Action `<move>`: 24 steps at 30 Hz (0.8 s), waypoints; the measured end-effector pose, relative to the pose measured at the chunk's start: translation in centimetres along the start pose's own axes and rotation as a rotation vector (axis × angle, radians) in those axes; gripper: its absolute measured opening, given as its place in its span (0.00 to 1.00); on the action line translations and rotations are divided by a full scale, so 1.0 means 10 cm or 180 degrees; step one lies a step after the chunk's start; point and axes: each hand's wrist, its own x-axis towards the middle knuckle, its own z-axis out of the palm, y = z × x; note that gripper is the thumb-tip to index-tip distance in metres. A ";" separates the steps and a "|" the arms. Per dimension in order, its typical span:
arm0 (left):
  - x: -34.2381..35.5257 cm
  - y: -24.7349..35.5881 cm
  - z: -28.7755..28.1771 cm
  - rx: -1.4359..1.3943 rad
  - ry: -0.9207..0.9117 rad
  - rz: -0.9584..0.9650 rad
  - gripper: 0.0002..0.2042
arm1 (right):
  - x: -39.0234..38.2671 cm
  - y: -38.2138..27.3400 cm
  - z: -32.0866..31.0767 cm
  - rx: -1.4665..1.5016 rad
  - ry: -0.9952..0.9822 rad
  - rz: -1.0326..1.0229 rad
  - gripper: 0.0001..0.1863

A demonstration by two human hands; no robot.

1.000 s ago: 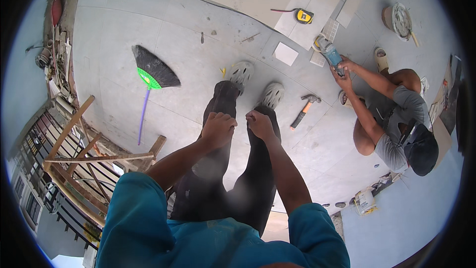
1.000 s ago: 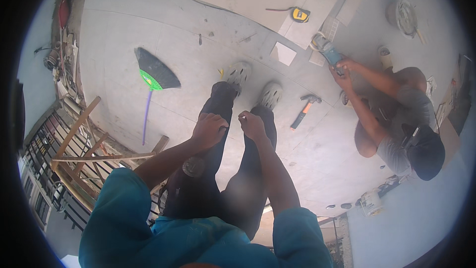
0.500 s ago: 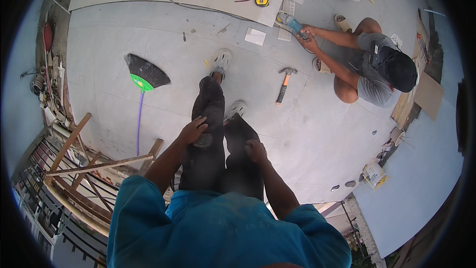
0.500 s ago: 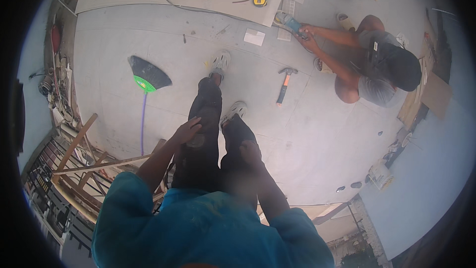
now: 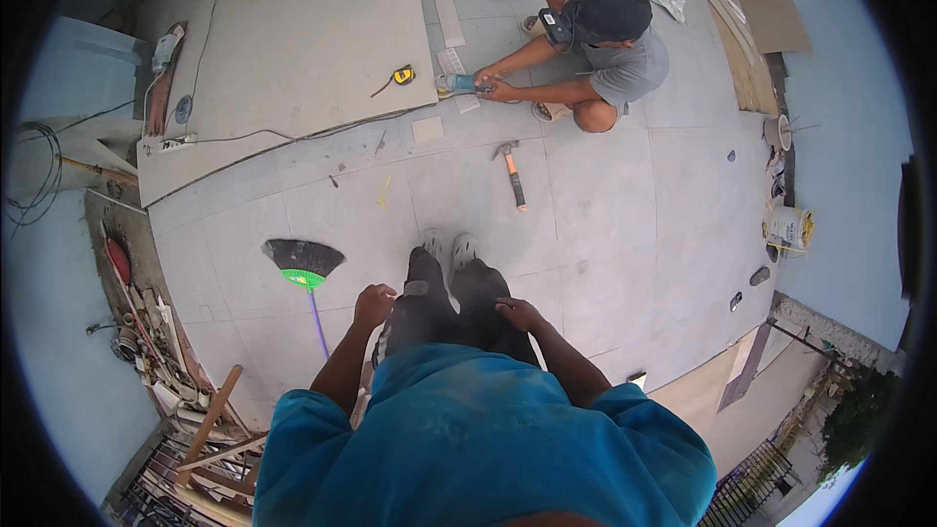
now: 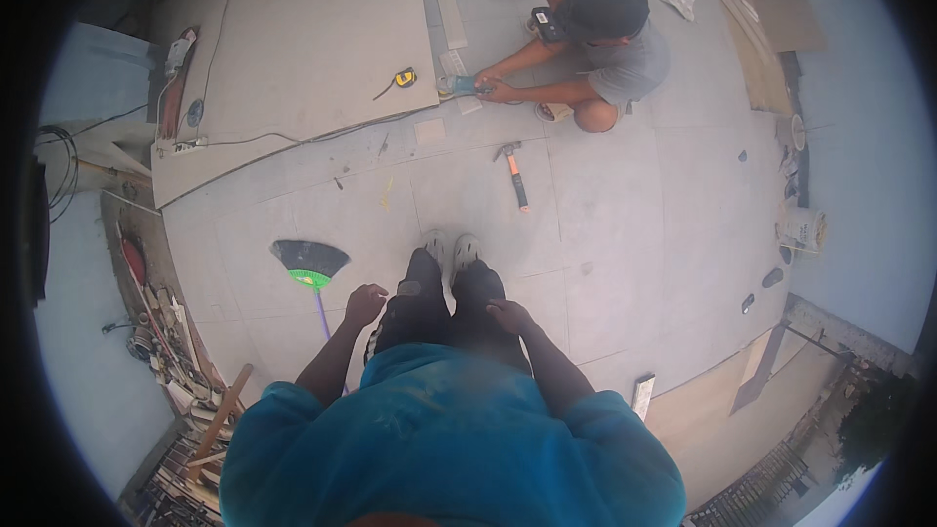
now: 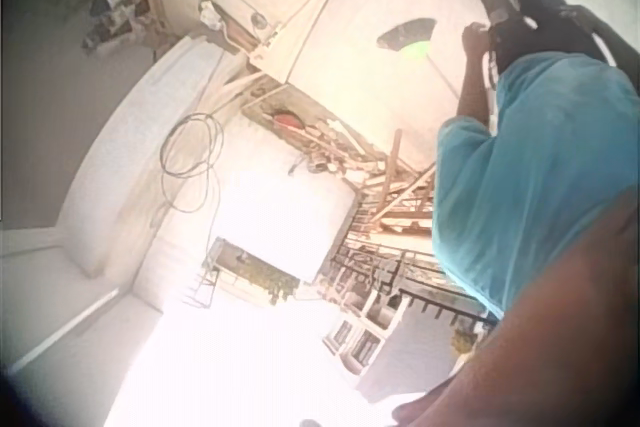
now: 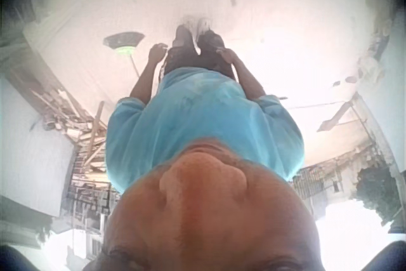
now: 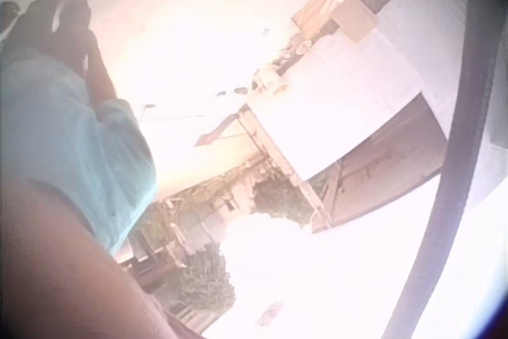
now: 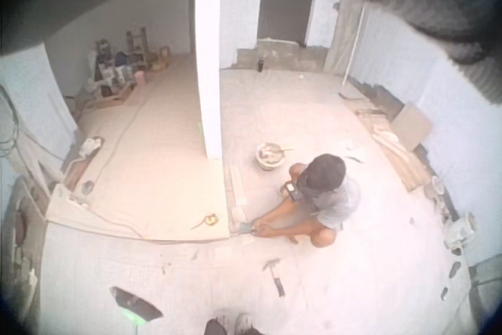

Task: The person uses an angle grinder to cut a tile, then positions and taps tiles into place with a hammer. They measure gaps with a tape measure and adjust tile placement on a tiled floor.

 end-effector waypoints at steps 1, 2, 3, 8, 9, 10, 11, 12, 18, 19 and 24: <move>0.05 -0.01 0.02 0.0160 0.0050 0.0235 0.11 | 0.04 0.12 0.03 0.0141 0.0240 -0.0056 0.28; 0.11 -0.02 0.02 0.0330 0.0109 0.0497 0.12 | -0.01 0.15 0.03 0.0197 0.0223 -0.0080 0.27; 0.15 0.01 -0.01 0.0401 -0.0028 0.0496 0.13 | -0.06 0.20 0.04 0.0276 0.0249 -0.0093 0.27; 0.36 0.19 -0.16 0.0293 -0.0263 0.0616 0.15 | -0.17 0.29 -0.01 0.0493 0.0415 -0.0121 0.28; 0.39 0.17 -0.13 0.0372 -0.0344 0.0613 0.13 | -0.23 0.23 -0.11 0.0334 0.0525 -0.0247 0.28; 0.41 0.13 -0.11 0.0225 -0.0435 0.0629 0.13 | -0.30 0.17 -0.14 0.0170 0.0578 -0.0365 0.29; 0.45 0.09 -0.07 0.0053 -0.0527 0.0621 0.13 | -0.33 0.13 -0.21 0.0077 0.0587 -0.0334 0.29; 0.35 0.10 -0.08 -0.0117 -0.0632 0.0535 0.14 | -0.36 0.08 -0.21 -0.0002 0.0558 -0.0304 0.29; -0.33 0.88 -0.28 0.1030 -0.0948 -0.0410 0.42 | 0.04 0.03 -0.12 -0.0505 0.0030 0.0327 0.32; -0.52 0.93 -0.28 0.1188 -0.0998 -0.0199 0.41 | -0.03 -0.15 -0.20 -0.0927 -0.0087 0.0579 0.37; -0.97 0.44 -0.16 0.1306 -0.0719 0.0175 0.24 | 0.07 -0.48 -0.35 -0.1381 -0.0537 0.0506 0.38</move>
